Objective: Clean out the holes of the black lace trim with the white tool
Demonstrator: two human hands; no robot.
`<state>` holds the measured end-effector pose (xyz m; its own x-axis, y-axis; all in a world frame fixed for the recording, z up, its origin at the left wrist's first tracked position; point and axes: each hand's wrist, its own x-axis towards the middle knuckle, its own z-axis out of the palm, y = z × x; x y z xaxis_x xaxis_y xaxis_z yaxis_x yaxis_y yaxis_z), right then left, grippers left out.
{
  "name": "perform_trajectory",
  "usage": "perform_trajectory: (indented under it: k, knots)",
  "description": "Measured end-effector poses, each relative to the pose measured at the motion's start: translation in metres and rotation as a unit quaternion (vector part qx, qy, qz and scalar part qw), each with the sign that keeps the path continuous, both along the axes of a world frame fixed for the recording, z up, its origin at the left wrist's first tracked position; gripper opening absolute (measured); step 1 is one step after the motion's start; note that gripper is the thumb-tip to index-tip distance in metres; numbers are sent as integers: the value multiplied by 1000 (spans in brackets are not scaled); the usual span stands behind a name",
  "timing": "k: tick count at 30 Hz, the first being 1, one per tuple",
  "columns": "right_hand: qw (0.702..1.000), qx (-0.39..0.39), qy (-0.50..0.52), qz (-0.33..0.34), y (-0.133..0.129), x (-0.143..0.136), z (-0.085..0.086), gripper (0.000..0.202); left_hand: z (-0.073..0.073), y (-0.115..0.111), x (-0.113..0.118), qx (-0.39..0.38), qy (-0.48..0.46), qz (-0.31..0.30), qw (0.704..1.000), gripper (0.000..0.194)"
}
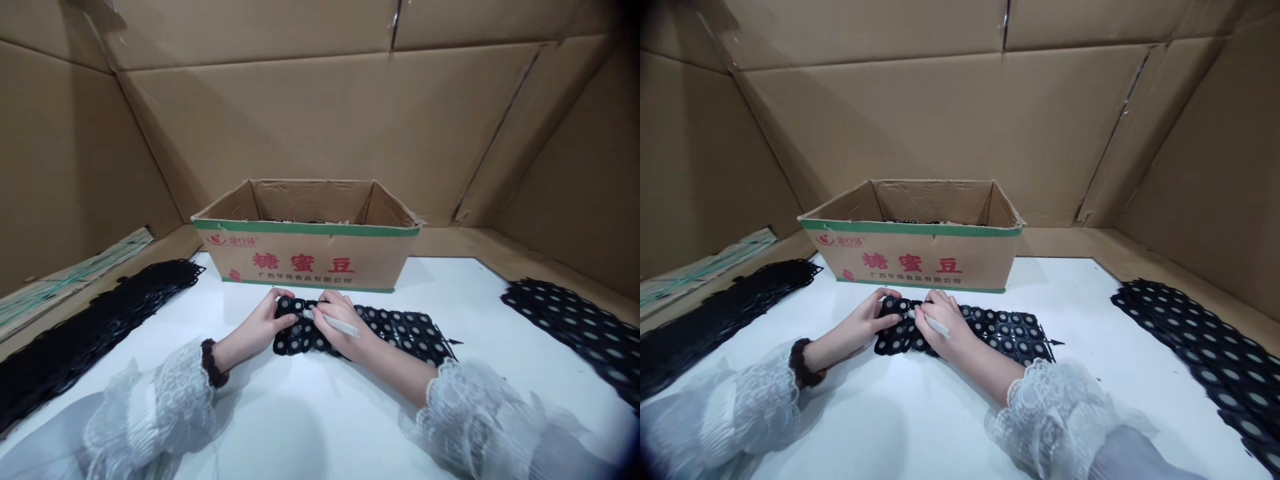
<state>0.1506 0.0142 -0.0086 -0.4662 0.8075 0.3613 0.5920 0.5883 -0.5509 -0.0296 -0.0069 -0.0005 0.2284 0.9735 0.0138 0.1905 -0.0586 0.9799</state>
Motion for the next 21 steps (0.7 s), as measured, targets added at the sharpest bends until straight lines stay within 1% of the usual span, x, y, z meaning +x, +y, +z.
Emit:
perform_trajectory:
  k: [2,4,6,8,9,11,13,16,19,21]
  knots:
    - [999,-26,43,12,1,3,2,36,1,1,1,-14,-24,11,1000,39]
    - [993,-49,108,20,2,7,5,40,3,2,2,-34,-45,20,998,44]
    - [983,-26,178,18,-1,10,8,41,4,3,2,-37,-55,26,997,48]
    - [975,-13,221,33,-5,10,8,40,5,3,2,-28,-60,33,997,49]
    - [973,-34,224,51,-7,9,7,40,5,4,1,-27,-59,33,997,49]
    - [969,-112,206,73,-9,7,5,42,6,5,-3,-36,-52,17,998,51]
    - [966,-177,181,50,-10,4,4,43,5,6,-8,-48,-35,-14,998,58]
    - [967,-199,160,13,-9,2,4,43,7,7,-15,-71,-1,-48,996,69]
    - [968,-199,151,16,-10,0,6,42,11,6,-18,-93,27,-58,994,73]
    - [968,-201,149,23,-12,0,7,42,13,6,-19,-91,44,-59,993,72]
